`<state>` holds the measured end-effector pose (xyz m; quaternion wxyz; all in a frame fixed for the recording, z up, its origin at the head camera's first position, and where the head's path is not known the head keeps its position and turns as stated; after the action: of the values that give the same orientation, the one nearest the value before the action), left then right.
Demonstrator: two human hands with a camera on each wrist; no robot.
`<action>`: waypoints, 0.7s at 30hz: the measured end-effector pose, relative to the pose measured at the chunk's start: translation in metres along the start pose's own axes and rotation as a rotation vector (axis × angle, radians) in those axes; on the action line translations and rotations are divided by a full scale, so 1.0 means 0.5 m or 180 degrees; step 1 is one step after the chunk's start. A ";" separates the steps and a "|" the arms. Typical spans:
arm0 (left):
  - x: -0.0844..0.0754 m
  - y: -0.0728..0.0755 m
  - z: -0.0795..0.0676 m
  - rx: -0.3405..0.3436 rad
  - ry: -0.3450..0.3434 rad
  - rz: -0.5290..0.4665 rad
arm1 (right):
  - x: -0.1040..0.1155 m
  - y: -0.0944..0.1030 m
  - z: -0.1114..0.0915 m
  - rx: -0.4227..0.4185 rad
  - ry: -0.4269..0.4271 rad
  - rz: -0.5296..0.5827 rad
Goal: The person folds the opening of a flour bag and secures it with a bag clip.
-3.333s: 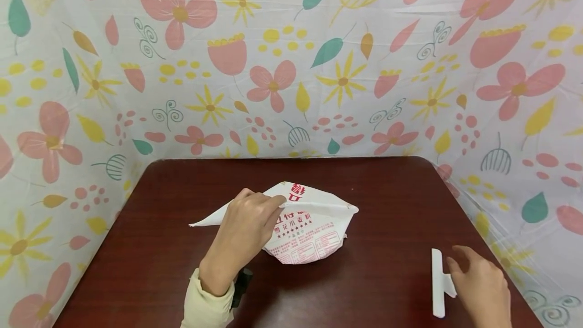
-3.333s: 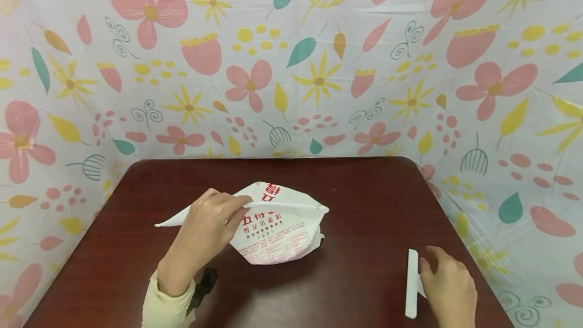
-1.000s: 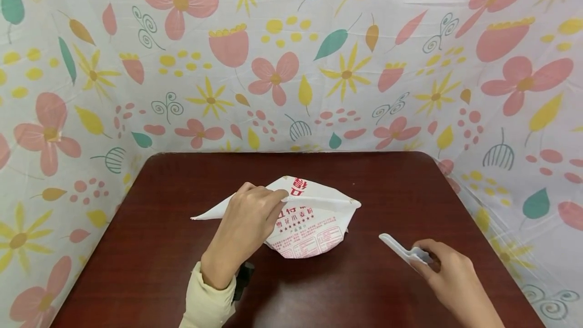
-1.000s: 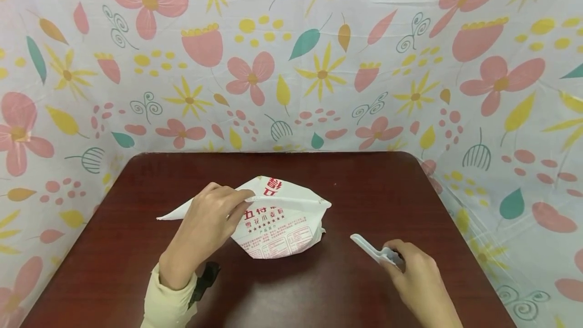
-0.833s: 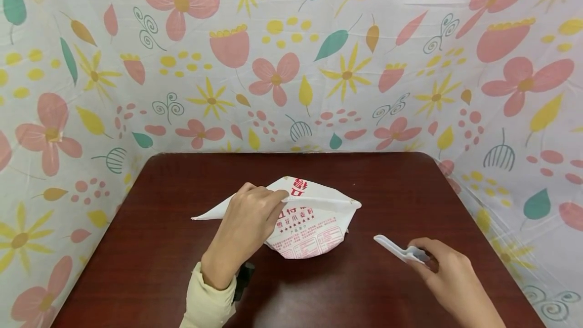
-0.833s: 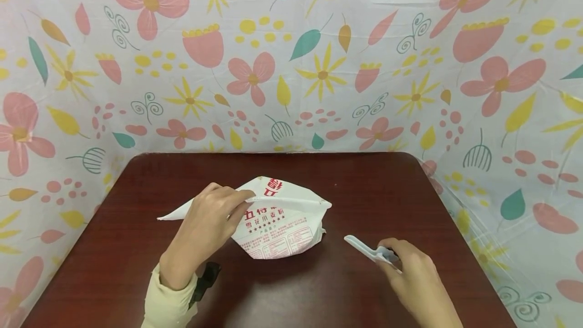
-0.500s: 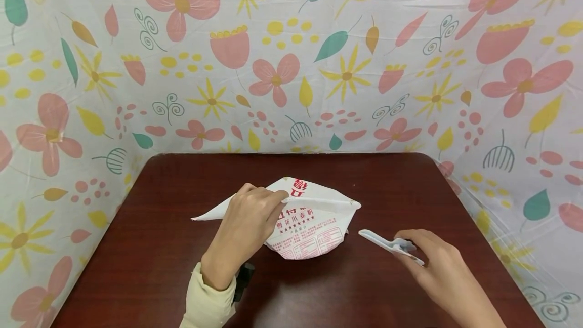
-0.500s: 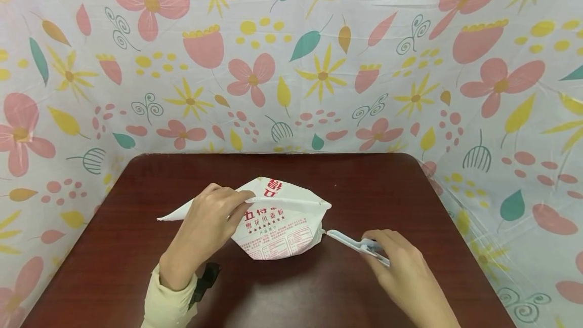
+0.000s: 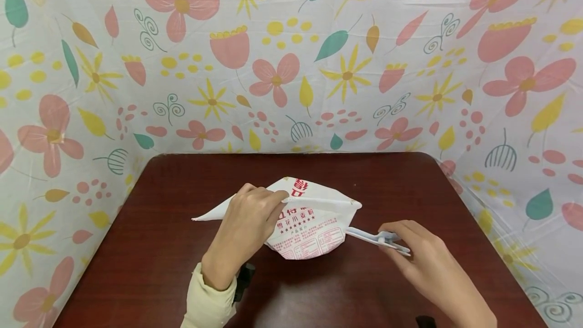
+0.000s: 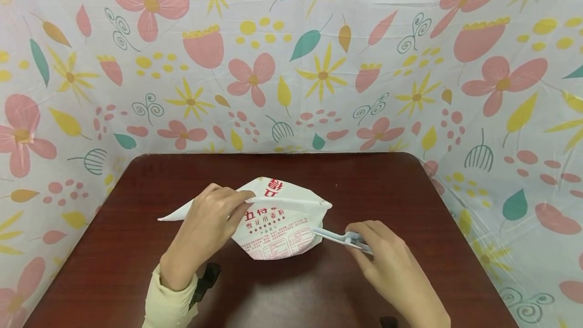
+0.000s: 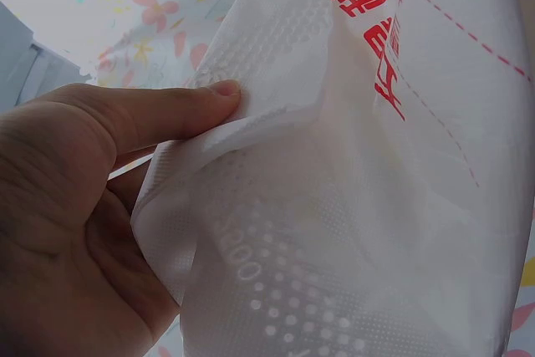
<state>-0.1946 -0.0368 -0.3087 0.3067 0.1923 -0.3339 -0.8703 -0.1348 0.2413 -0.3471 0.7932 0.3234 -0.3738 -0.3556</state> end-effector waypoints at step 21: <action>0.002 -0.001 -0.001 0.0035 0.0015 0.0015 | 0.059 -0.009 0.064 0.0087 0.0427 -0.0035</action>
<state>-0.1951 -0.0372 -0.3095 0.3085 0.1952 -0.3384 -0.8673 -0.1489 0.2069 -0.3234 0.8100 0.3594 -0.3229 -0.3323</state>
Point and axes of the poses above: each hand's wrist, its own z-axis towards the middle knuckle, its own y-axis out of the back of the hand, x = y × z, the point moved 6 cm from there along z, towards the middle knuckle, and after that the axes turned 1 degree about -x, right-handed, at the moved point
